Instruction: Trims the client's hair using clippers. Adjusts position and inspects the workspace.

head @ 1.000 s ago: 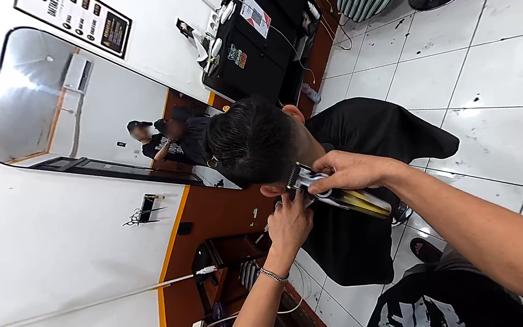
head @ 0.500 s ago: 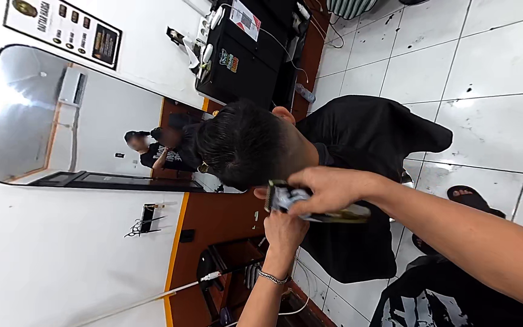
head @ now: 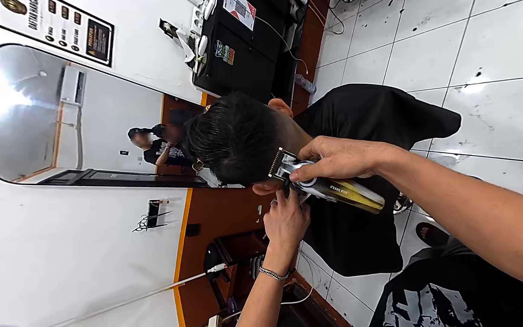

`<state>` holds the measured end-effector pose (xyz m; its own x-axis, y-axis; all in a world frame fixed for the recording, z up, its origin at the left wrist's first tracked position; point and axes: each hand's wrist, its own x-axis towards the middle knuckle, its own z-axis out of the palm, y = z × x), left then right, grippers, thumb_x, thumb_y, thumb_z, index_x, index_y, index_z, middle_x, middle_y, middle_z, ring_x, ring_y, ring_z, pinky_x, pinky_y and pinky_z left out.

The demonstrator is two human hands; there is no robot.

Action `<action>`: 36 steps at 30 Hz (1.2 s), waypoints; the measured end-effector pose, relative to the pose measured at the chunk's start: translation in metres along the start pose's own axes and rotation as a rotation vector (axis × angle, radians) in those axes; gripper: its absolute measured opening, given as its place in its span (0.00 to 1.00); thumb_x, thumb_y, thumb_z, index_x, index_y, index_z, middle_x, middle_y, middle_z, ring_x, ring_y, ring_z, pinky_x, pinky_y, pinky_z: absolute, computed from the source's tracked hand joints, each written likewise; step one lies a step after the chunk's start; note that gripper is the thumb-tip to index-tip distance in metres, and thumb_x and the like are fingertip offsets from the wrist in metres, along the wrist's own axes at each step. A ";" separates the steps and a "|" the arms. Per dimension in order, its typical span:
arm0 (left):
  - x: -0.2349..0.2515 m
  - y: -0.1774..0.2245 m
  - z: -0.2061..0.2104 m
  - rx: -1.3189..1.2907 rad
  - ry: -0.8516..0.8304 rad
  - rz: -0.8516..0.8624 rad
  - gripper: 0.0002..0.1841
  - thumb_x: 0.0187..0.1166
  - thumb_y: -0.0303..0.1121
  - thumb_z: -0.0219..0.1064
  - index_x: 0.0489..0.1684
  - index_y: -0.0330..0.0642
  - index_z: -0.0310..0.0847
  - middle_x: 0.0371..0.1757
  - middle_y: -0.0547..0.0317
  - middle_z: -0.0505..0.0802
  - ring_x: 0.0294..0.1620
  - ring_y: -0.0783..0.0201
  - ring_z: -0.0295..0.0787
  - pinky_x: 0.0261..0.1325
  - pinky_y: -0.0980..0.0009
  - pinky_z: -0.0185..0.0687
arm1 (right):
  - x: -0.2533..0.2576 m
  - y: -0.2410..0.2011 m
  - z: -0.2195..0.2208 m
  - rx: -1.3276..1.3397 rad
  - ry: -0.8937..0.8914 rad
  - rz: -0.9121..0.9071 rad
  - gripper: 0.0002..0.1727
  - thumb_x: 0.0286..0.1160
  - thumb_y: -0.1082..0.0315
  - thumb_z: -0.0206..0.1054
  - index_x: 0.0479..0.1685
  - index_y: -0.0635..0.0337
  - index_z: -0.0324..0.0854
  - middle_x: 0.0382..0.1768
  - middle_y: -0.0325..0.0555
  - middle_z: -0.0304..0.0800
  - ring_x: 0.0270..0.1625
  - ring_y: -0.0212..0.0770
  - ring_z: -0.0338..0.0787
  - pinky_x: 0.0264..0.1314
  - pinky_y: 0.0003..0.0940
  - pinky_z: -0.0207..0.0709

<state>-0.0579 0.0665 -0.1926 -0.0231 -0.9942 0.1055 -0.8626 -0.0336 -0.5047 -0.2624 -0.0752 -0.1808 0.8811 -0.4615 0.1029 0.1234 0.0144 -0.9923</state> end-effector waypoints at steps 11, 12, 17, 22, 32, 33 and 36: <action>0.000 0.000 -0.001 -0.008 -0.016 -0.012 0.23 0.70 0.44 0.71 0.60 0.43 0.89 0.48 0.39 0.93 0.34 0.41 0.93 0.25 0.49 0.82 | 0.002 0.001 -0.001 -0.126 -0.017 0.053 0.22 0.84 0.53 0.67 0.27 0.61 0.81 0.19 0.39 0.79 0.21 0.27 0.77 0.26 0.24 0.70; 0.000 0.000 0.000 -0.011 -0.011 -0.012 0.22 0.70 0.44 0.71 0.58 0.43 0.90 0.48 0.39 0.93 0.34 0.41 0.93 0.25 0.49 0.82 | 0.002 0.001 0.000 -0.095 0.002 0.015 0.21 0.84 0.53 0.67 0.28 0.61 0.82 0.19 0.39 0.80 0.21 0.27 0.78 0.26 0.24 0.71; -0.001 0.001 -0.001 -0.011 -0.022 -0.018 0.22 0.70 0.44 0.71 0.58 0.43 0.90 0.48 0.39 0.93 0.34 0.41 0.93 0.25 0.48 0.82 | 0.002 -0.003 0.000 -0.092 0.002 0.007 0.20 0.84 0.55 0.67 0.27 0.61 0.82 0.19 0.39 0.79 0.21 0.27 0.78 0.25 0.25 0.70; -0.005 -0.002 0.004 -0.010 0.025 -0.004 0.17 0.69 0.46 0.70 0.39 0.42 0.92 0.41 0.41 0.94 0.35 0.40 0.94 0.25 0.46 0.81 | 0.004 0.001 0.026 -0.040 0.133 -0.292 0.14 0.81 0.58 0.69 0.46 0.63 0.85 0.30 0.40 0.88 0.32 0.28 0.86 0.37 0.27 0.82; -0.002 0.002 0.003 -0.024 -0.039 -0.029 0.18 0.69 0.45 0.72 0.43 0.38 0.91 0.48 0.36 0.93 0.38 0.37 0.94 0.27 0.46 0.82 | -0.005 0.037 0.065 0.157 0.289 -0.012 0.18 0.83 0.57 0.68 0.54 0.65 0.79 0.34 0.49 0.86 0.32 0.35 0.85 0.37 0.31 0.80; -0.003 0.001 0.004 -0.033 -0.035 -0.029 0.18 0.68 0.45 0.72 0.44 0.39 0.91 0.47 0.36 0.92 0.37 0.37 0.94 0.26 0.46 0.82 | -0.005 0.040 0.067 0.191 0.288 0.011 0.17 0.82 0.59 0.69 0.55 0.65 0.79 0.35 0.48 0.85 0.33 0.34 0.85 0.37 0.30 0.80; -0.005 -0.002 0.006 -0.045 -0.024 -0.040 0.19 0.68 0.45 0.71 0.47 0.39 0.91 0.48 0.35 0.92 0.36 0.38 0.93 0.26 0.47 0.81 | -0.003 0.041 0.071 0.210 0.275 0.067 0.17 0.79 0.62 0.72 0.55 0.67 0.79 0.34 0.49 0.85 0.33 0.35 0.86 0.37 0.30 0.80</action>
<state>-0.0530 0.0709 -0.1970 0.0234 -0.9943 0.1042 -0.8843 -0.0692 -0.4618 -0.2275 -0.0107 -0.2171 0.7382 -0.6745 -0.0126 0.1861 0.2215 -0.9573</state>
